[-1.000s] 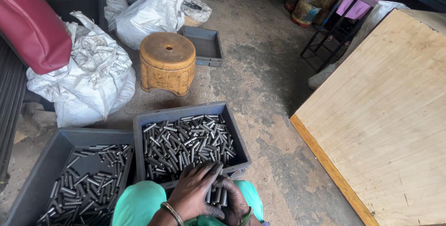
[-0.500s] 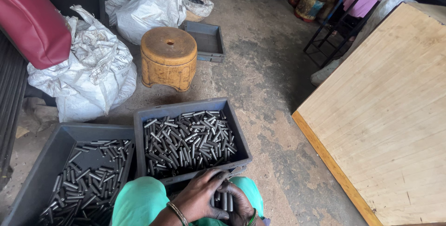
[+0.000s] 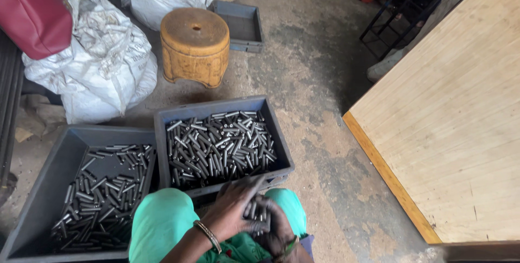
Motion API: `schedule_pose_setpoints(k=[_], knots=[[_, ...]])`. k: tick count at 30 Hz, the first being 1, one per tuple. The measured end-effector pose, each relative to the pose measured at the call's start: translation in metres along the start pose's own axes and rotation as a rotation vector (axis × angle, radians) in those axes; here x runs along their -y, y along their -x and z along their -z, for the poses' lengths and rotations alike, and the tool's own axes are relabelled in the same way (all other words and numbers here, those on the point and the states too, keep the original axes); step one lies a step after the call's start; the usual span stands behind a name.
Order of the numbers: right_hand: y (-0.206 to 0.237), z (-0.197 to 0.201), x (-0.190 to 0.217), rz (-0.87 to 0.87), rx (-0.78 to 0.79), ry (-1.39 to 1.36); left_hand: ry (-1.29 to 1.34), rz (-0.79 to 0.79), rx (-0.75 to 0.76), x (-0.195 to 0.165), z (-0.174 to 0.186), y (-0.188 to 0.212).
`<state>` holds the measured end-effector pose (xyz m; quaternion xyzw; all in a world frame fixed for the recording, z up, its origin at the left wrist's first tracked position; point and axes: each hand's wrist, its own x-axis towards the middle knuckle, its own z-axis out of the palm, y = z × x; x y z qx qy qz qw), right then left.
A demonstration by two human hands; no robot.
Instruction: The person sits on the floor and sorts small metal cylindrical parts by hand, picking them from one plastic crate and placing them into another crate, occasionally holding a handful of parts up toward the camera.
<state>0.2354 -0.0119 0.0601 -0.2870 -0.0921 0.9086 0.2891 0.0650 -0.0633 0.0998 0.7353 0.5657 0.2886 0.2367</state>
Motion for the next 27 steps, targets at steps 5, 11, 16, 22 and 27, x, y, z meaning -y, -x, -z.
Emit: schedule_pose_setpoints(k=[5, 11, 16, 22, 27], knots=[[-0.006, -0.013, 0.02, 0.065, -0.075, -0.096, -0.035, 0.003, -0.104, -0.006, 0.002, -0.001], [0.01, -0.029, 0.019, 0.044, -0.089, 0.044, -0.037, -0.01, -0.075, -0.009, 0.012, -0.01], [0.016, -0.033, 0.017, 0.081, -0.092, 0.254, 0.106, -0.029, -0.033, -0.004, 0.014, -0.008], [0.017, -0.038, 0.027, 0.116, 0.035, 0.212, 0.054, -0.116, -0.225, -0.015, 0.004, -0.003], [0.027, -0.041, 0.02, 0.122, 0.012, 0.23, -0.011, -0.056, -0.12, -0.023, 0.015, -0.005]])
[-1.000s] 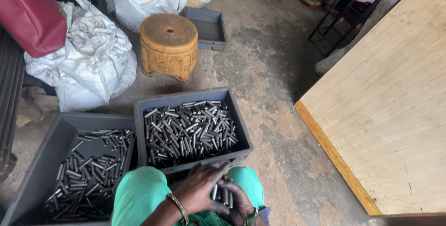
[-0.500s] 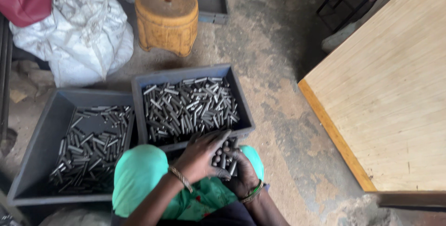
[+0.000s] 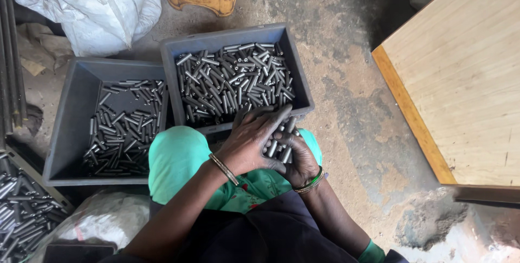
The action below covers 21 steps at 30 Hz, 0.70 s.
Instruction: The person sits on the floor and sorts small metal cylindrical parts by hand, picking them from one plastic crate and placing them into another crate, occasionally holding a handful of parts up toward the camera.
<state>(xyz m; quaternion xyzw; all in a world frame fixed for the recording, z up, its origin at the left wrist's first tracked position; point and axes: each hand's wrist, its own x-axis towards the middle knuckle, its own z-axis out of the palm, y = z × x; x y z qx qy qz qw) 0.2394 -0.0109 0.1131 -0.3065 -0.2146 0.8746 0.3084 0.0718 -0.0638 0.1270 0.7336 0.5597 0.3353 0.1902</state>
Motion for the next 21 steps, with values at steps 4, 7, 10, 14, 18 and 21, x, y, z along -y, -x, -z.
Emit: schedule_pose_setpoints(k=[4, 7, 10, 14, 18, 21], knots=[[0.005, -0.005, -0.001, 0.005, -0.025, 0.02, 0.068, -0.147, 0.073, -0.004, 0.011, -0.008], [0.006, -0.004, 0.002, -0.017, -0.005, -0.013, -0.032, -0.047, 0.113, -0.011, 0.012, -0.007], [0.006, 0.0, 0.003, -0.008, -0.015, -0.021, -0.021, -0.058, 0.076, -0.015, 0.01, -0.004], [0.006, 0.006, 0.002, 0.004, 0.027, -0.051, -0.003, -0.091, 0.021, -0.015, 0.007, -0.001], [0.008, 0.002, 0.002, 0.081, 0.106, -0.017, -0.043, -0.114, 0.014, -0.013, 0.005, -0.002], [0.011, -0.006, 0.004, 0.088, 0.111, 0.002, -0.083, -0.106, -0.004, -0.014, 0.005, -0.002]])
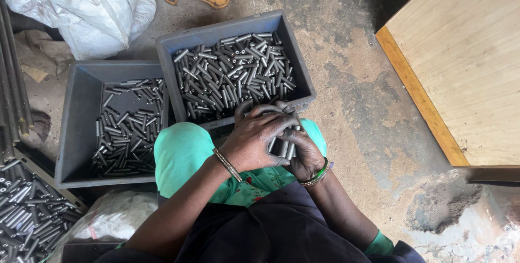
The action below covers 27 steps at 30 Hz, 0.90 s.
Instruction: The person sits on the floor and sorts small metal cylindrical parts by hand, picking them from one plastic crate and placing them into another crate, occasionally holding a handful of parts up toward the camera.
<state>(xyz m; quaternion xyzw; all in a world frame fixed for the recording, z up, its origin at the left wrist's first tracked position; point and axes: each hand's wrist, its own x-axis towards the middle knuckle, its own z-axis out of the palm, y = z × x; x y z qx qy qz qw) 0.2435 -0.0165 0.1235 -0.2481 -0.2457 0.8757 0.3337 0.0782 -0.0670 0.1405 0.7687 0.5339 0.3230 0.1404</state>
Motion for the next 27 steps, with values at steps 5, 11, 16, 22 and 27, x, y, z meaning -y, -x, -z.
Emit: schedule_pose_setpoints(k=[5, 11, 16, 22, 27], knots=[[0.003, -0.007, 0.001, 0.001, -0.006, 0.005, -0.047, 0.054, 0.02, -0.002, 0.002, 0.001], [0.002, 0.0, -0.006, 0.042, -0.048, -0.021, 0.014, 0.062, 0.046, 0.001, -0.002, 0.001], [-0.003, -0.001, 0.001, 0.372, -0.05, 0.14, 0.406, -0.021, -0.24, 0.008, -0.002, 0.001], [0.004, -0.021, 0.015, 0.908, -0.066, 0.681, 2.246, 0.71, -0.567, -0.032, -0.032, -0.017], [0.011, -0.036, -0.003, 0.999, 0.047, 0.928, 2.234, 0.449, -0.556, -0.049, -0.029, -0.033]])
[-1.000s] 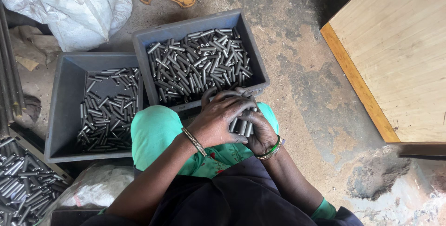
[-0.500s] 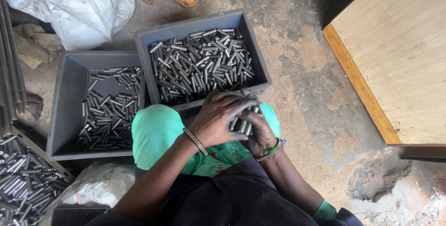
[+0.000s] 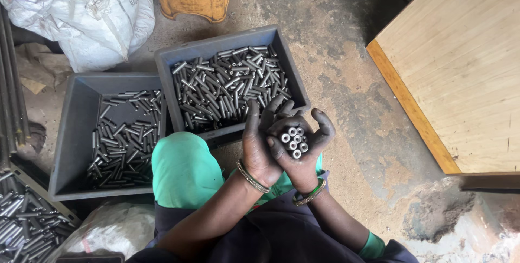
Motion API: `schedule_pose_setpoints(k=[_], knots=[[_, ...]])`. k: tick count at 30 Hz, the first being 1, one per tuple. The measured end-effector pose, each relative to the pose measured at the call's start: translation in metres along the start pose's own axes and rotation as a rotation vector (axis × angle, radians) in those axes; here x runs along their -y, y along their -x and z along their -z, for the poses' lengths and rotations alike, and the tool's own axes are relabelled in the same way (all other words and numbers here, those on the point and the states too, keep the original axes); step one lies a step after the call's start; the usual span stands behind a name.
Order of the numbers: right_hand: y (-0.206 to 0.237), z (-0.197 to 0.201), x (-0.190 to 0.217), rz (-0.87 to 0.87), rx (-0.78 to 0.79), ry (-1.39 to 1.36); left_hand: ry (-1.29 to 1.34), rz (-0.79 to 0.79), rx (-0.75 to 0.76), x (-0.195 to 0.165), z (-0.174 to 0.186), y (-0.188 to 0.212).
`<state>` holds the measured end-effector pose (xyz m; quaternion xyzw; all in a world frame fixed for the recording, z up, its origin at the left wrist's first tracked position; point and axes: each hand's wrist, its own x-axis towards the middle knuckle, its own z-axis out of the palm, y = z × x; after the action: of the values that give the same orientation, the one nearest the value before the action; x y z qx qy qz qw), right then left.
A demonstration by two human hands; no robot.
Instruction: The person sits on the floor and sorts small metal cylindrical parts by hand, picking them from one plastic crate and placing them into another crate, occasionally holding a handful of parts up toward the camera.
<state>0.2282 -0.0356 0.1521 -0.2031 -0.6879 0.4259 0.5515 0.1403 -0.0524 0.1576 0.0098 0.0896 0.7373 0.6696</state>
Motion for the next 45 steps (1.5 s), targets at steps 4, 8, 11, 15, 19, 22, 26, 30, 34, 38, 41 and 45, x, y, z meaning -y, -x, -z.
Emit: schedule_pose_setpoints(k=[4, 8, 11, 15, 19, 22, 26, 30, 34, 38, 41, 45], knots=[[0.0, -0.002, -0.002, 0.066, 0.009, 0.027, 0.05, 0.022, -0.02, -0.01, -0.012, 0.002], [0.004, 0.0, -0.01, 0.088, -0.023, 0.078, 0.024, -0.007, 0.026, -0.008, -0.015, 0.004], [0.001, 0.015, -0.024, 0.292, -0.181, 0.45, -0.067, -0.002, 0.076, -0.006, -0.007, 0.001], [-0.028, 0.079, -0.035, -0.184, -0.037, -0.905, -0.37, 0.064, 0.127, -0.033, 0.026, -0.024], [-0.041, 0.162, 0.01, 0.051, -0.038, -0.091, -0.346, 0.09, -0.01, -0.101, 0.085, -0.058], [-0.039, 0.207, 0.061, 0.034, -0.038, 0.13, -0.406, -0.018, -0.179, -0.133, 0.14, -0.069], [-0.03, 0.228, 0.101, -0.25, -0.225, -0.756, -0.354, -0.056, -0.375, -0.154, 0.192, -0.073], [-0.028, 0.237, 0.106, -0.018, -0.089, 0.041, -0.436, -0.11, -0.377, -0.157, 0.211, -0.075], [-0.024, 0.244, 0.106, -0.14, -0.179, -0.26, -0.445, -0.113, -0.463, -0.16, 0.211, -0.073], [-0.026, 0.247, 0.106, -0.066, -0.102, -0.06, -0.444, -0.119, -0.495, -0.163, 0.209, -0.07], [-0.026, 0.248, 0.105, -0.034, -0.103, 0.061, -0.456, -0.107, -0.512, -0.164, 0.211, -0.068], [-0.023, 0.254, 0.102, -0.048, -0.103, -0.011, -0.477, -0.107, -0.514, -0.165, 0.215, -0.066]])
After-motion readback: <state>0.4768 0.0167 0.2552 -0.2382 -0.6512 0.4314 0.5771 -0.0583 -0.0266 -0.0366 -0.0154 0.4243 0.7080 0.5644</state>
